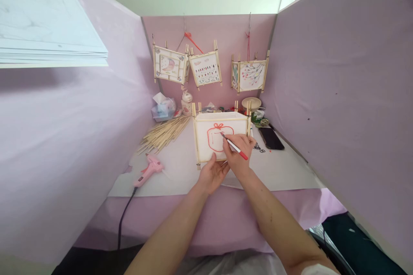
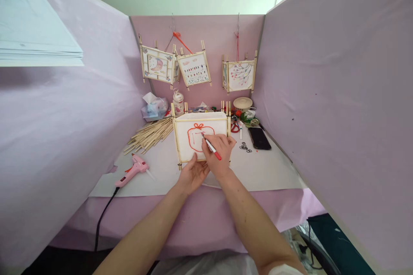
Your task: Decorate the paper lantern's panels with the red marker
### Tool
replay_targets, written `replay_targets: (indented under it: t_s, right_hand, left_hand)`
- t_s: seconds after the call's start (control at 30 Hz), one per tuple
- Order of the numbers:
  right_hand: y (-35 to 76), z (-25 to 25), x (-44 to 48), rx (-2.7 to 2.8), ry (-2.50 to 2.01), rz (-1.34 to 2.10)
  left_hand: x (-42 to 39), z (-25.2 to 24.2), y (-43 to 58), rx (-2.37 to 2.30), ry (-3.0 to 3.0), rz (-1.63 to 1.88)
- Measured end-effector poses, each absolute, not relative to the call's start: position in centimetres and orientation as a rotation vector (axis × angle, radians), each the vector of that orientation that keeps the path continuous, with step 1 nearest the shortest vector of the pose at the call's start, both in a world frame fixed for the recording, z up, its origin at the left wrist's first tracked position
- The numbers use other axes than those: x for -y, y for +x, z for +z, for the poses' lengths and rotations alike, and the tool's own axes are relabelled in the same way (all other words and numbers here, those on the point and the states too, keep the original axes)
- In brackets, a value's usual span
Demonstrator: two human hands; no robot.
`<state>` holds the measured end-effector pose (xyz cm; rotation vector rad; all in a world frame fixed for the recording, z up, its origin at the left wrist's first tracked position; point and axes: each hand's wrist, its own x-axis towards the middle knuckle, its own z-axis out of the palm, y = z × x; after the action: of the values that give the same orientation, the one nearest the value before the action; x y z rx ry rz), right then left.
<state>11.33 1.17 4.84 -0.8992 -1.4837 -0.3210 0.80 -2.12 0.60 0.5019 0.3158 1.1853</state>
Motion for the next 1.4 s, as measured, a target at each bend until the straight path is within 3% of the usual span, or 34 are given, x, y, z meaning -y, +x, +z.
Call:
replay_targets:
  t_s: [1.4]
  right_hand:
    - [11.46,4.87,-1.16,1.459,-0.909,-0.326]
  left_hand:
    - [2.25,0.87,0.82,-0.296,0.488,1.194]
